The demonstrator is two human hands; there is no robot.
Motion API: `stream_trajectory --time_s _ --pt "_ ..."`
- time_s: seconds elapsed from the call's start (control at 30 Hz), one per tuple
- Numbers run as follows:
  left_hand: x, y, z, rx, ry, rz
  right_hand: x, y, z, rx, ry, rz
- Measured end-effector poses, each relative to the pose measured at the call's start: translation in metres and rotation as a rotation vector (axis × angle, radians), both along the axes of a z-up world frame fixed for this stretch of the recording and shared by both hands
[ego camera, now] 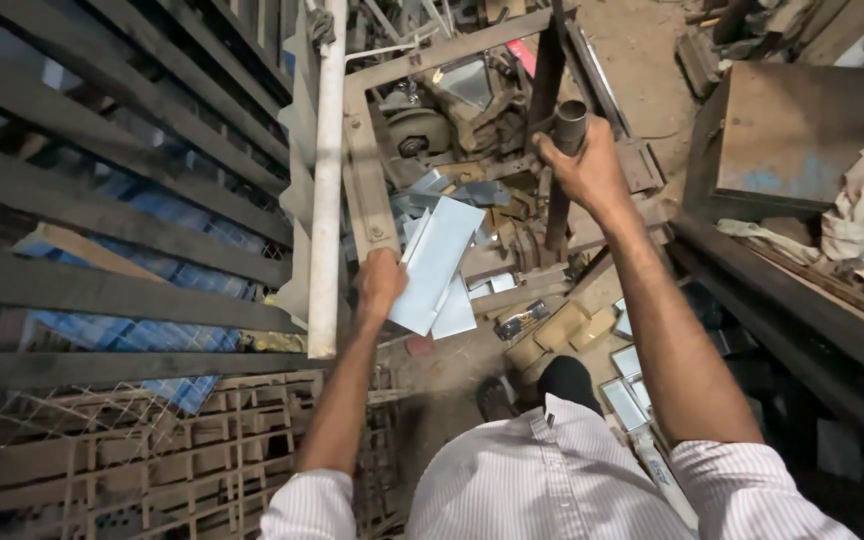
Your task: The person shapes sheet metal pieces using a manual bending machine by inserting the metal sheets, pulling down the lever to bend them, and removing the folded pieces.
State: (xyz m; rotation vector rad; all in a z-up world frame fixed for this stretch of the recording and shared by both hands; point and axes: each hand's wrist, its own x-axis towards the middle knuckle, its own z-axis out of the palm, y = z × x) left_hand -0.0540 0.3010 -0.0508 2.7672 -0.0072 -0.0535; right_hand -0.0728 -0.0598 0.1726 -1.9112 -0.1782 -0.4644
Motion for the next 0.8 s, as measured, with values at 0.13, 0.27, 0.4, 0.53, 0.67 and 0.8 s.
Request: stream_trajectory --time_s 0.13,0.27,0.4,0.53,0.67,0.8 --pt "0.006 -0.015 -0.012 0.010 0.066 0.011 -0.002 -0.001 -0.003 0.059 0.028 0.011" --pt "-0.006 -0.016 -0.005 0.001 -0.041 0.007 0.001 -0.002 -0.010 -0.026 -0.028 -0.024" --pt "-0.031 -0.042 0.057 -0.052 -0.179 -0.108 0.002 -0.005 -0.011 -0.060 -0.041 -0.012" --pt "-0.035 -0.101 0.138 -0.483 -0.310 -0.468 0.001 -0.005 -0.010 -0.081 0.014 -0.022" --pt "-0.032 -0.164 0.183 -0.695 -0.253 -0.769 -0.005 -0.004 -0.007 -0.094 -0.097 -0.047" --pt "-0.011 -0.195 0.174 -0.640 -0.236 -0.678 -0.014 0.004 -0.001 -0.018 -0.105 -0.050"
